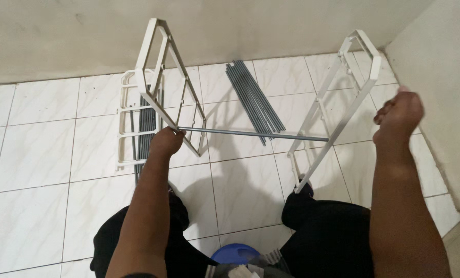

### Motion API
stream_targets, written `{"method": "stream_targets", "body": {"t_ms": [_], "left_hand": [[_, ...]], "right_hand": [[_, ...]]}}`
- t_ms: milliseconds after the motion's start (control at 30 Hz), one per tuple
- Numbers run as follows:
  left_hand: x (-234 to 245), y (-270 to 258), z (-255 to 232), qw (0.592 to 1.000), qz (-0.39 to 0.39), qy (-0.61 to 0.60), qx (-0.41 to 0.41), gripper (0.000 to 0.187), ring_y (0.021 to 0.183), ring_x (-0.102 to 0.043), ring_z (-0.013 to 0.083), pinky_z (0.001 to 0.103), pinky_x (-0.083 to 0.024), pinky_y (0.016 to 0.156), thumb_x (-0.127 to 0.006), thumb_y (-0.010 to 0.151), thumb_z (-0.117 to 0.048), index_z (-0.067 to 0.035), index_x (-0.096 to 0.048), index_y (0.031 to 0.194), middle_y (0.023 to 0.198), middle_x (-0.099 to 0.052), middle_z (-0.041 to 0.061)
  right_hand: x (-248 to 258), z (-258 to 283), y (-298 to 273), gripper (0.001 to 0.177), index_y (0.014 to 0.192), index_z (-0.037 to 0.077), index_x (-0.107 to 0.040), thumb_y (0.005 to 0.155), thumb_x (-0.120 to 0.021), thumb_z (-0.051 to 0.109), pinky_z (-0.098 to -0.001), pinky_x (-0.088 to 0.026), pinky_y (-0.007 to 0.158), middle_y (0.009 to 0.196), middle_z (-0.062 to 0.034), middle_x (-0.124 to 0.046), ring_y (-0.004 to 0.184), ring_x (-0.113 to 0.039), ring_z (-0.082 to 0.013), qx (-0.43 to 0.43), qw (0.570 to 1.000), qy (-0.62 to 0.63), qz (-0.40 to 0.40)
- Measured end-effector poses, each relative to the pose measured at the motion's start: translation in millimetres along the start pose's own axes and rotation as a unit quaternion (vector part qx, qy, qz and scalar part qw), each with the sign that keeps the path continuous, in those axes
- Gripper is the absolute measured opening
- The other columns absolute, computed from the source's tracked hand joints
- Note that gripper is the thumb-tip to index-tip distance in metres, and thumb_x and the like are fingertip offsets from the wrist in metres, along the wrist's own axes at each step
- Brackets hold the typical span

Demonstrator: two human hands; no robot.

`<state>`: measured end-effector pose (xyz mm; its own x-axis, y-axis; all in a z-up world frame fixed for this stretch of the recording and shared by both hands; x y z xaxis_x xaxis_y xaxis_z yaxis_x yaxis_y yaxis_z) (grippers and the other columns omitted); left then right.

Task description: The person assembles a white metal rack by inserting gray metal rods into slots on two white side frames. They align and slide each rod into place, progressively building the rack structure on the tiled floor.

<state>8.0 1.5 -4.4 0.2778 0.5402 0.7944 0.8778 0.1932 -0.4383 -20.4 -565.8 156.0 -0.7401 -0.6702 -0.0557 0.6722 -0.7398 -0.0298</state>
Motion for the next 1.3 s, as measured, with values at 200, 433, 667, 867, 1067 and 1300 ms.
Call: {"method": "stream_targets", "body": {"t_ms": [200, 433, 667, 867, 1067, 1300], "left_hand": [[-4, 4, 2, 0.999, -0.020, -0.017, -0.019, 0.043, 0.117, -0.066, 0.0396, 0.050, -0.052, 0.100, -0.064, 0.096, -0.044, -0.011, -0.073, 0.121, 0.121, -0.072, 0.020], [-2, 3, 6, 0.997, -0.059, -0.045, -0.010, 0.043, 0.116, -0.066, 0.0405, 0.050, -0.052, 0.097, -0.066, 0.095, -0.041, -0.009, -0.069, 0.123, 0.120, -0.072, 0.021], [0, -6, 1, 0.998, -0.038, -0.043, -0.018, 0.040, 0.116, -0.067, 0.0394, 0.049, -0.052, 0.099, -0.066, 0.095, -0.041, -0.010, -0.072, 0.120, 0.119, -0.073, 0.019], [-2, -6, 0, 0.999, -0.026, -0.038, -0.014, 0.041, 0.116, -0.067, 0.0396, 0.049, -0.052, 0.099, -0.063, 0.096, -0.042, -0.010, -0.071, 0.121, 0.119, -0.073, 0.019], [-13, 4, 3, 0.997, -0.034, -0.055, -0.035, 0.045, 0.116, -0.066, 0.0413, 0.050, -0.052, 0.099, -0.063, 0.097, -0.044, -0.008, -0.068, 0.123, 0.118, -0.072, 0.022], [-17, 5, 1, 0.998, -0.011, -0.057, -0.028, 0.047, 0.119, -0.066, 0.0398, 0.049, -0.052, 0.101, -0.063, 0.096, -0.047, -0.010, -0.069, 0.123, 0.121, -0.073, 0.021]], "right_hand": [[-10, -47, -34, 0.036, 0.112, -0.001, -0.067, 0.105, -0.055, 0.032, -0.0281, -0.043, 0.054, 0.095, -0.0064, -0.067, 0.058, -0.037, -0.0106, -0.286, 0.832, -0.383, 0.283], [-13, -54, -32, 0.033, 0.120, -0.002, -0.067, 0.101, -0.062, 0.024, -0.0306, -0.053, 0.065, 0.098, -0.0112, -0.067, 0.066, -0.051, -0.0118, -0.286, 0.850, -0.318, 0.308], [-10, -67, -36, 0.041, 0.128, 0.004, -0.063, 0.098, -0.066, 0.032, -0.0367, -0.061, 0.076, 0.111, -0.0095, -0.073, 0.081, -0.066, -0.0180, -0.264, 0.824, -0.392, 0.313], [-5, -78, -29, 0.038, 0.128, 0.005, -0.066, 0.097, -0.068, 0.028, -0.0363, -0.061, 0.073, 0.108, -0.0119, -0.074, 0.079, -0.066, -0.0184, -0.271, 0.842, -0.360, 0.296], [3, -94, -12, 0.039, 0.138, 0.005, -0.055, 0.104, -0.054, 0.024, -0.0371, -0.062, 0.069, 0.109, -0.0170, -0.071, 0.078, -0.065, -0.0191, -0.294, 0.885, -0.239, 0.272], [26, -120, 7, 0.051, 0.147, -0.004, -0.050, 0.103, -0.055, 0.022, -0.0490, -0.065, 0.075, 0.135, -0.0210, -0.063, 0.095, -0.075, -0.0336, -0.289, 0.735, -0.544, 0.282]]}}
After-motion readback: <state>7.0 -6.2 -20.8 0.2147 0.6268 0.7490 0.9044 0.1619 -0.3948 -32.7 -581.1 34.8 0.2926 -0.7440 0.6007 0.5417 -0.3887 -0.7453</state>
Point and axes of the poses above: each hand's wrist, its own y-axis towards the middle knuckle, its own x-axis out of the back of the hand, z = x × y, the point moved 1 cm from there along y, towards the middle knuckle
